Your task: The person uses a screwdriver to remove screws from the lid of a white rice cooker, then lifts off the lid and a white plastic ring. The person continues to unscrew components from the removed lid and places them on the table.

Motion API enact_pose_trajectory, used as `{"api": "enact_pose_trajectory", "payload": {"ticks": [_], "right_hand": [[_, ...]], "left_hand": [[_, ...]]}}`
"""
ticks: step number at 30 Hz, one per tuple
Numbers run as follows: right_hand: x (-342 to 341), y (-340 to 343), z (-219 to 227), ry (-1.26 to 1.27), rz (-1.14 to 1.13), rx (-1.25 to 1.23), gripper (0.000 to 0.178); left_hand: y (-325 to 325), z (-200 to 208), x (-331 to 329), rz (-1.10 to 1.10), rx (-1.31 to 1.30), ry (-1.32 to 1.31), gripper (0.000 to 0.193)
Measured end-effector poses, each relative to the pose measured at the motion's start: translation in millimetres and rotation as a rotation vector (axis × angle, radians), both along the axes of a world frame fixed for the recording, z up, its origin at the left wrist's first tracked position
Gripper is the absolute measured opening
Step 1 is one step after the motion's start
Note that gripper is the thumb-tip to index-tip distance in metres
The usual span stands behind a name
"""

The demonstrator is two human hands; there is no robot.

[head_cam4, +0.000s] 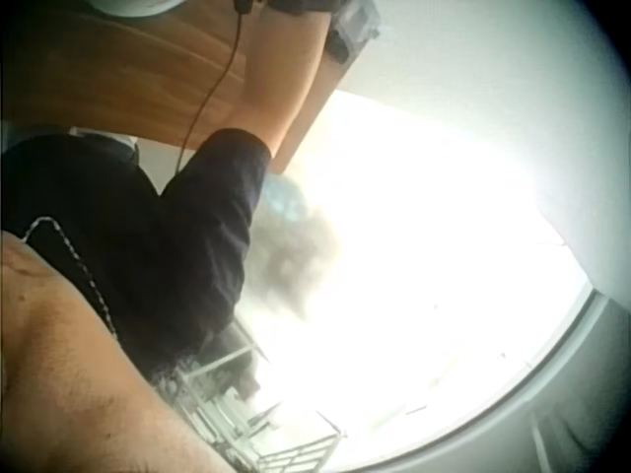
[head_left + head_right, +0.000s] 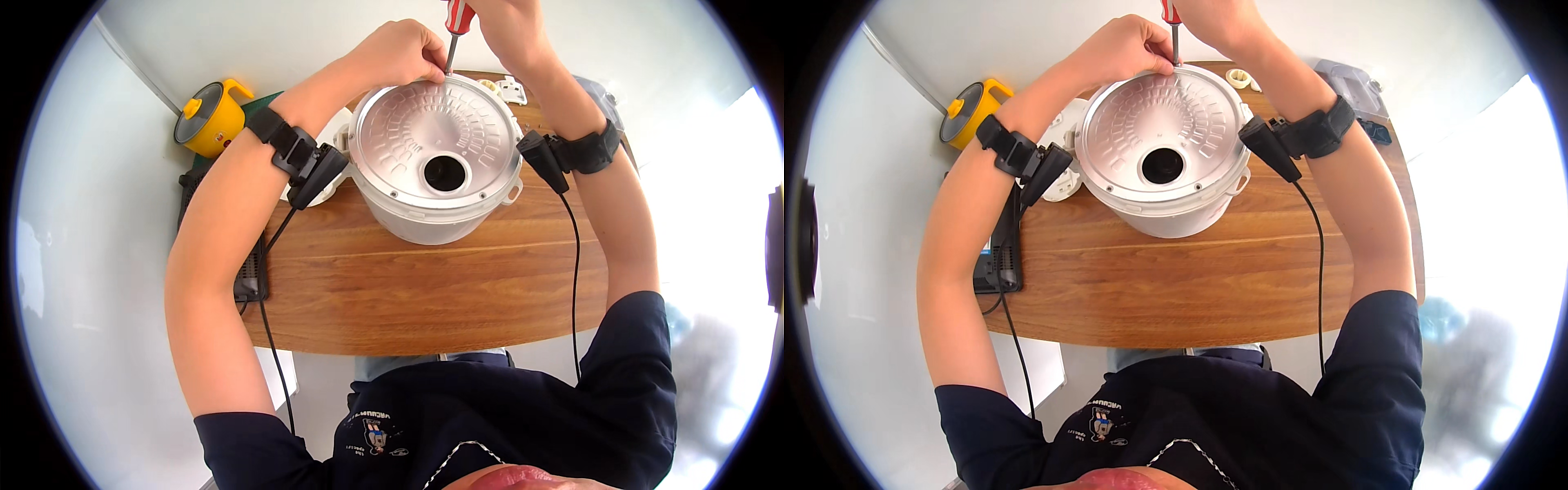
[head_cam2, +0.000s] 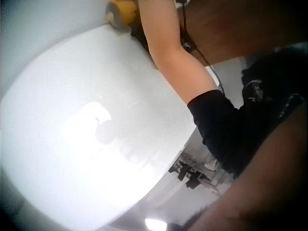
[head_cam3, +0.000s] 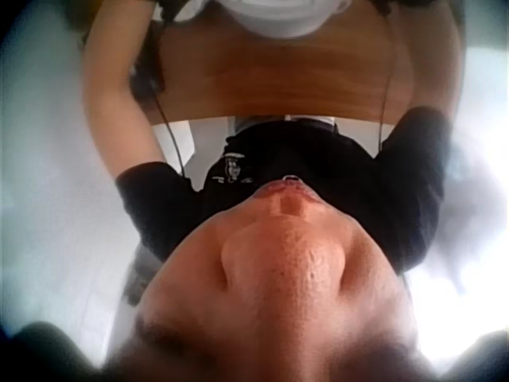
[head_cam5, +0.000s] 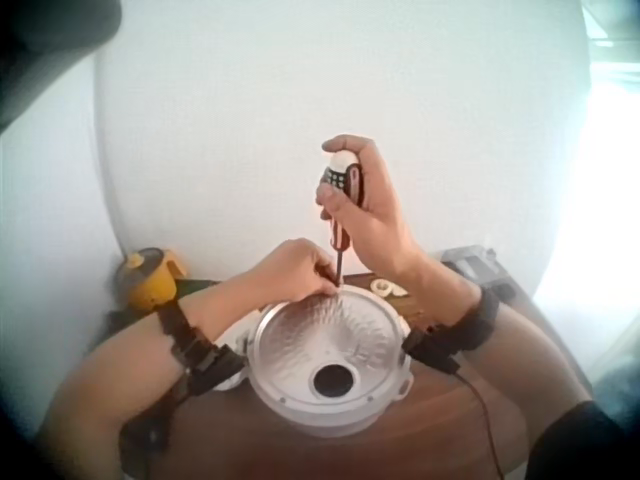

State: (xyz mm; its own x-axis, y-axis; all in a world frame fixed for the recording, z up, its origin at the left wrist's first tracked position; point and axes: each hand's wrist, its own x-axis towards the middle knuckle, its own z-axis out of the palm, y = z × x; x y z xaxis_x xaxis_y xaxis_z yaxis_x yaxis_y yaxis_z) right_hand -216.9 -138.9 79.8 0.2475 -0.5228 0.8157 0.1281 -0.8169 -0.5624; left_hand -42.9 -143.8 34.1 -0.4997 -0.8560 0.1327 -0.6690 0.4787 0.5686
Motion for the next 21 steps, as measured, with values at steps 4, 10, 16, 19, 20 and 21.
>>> {"api": "enact_pose_trajectory", "payload": {"ticks": [4,10,16,19,20,21], "right_hand": [[1,6,4,0.029,0.003,0.015,0.045],[-2,3,1,0.026,-0.018,-0.037,0.044],[-1,18,16,0.201,-0.053,0.082,0.042],[-1,18,23,0.278,-0.163,0.024,0.041],[-3,16,25,0.27,-0.222,-0.045,0.041],[-4,10,24,0.265,-0.281,-0.113,0.041]], "left_hand": [[-5,-6,3,-0.017,-0.044,0.028,0.015],[-4,2,1,-0.066,-0.066,0.006,0.019],[-1,5,3,-0.057,-0.064,0.012,0.019],[2,8,0,-0.051,-0.075,0.011,0.018],[2,10,-3,-0.051,-0.087,0.009,0.018],[2,11,-6,-0.045,-0.086,-0.004,0.018]]}}
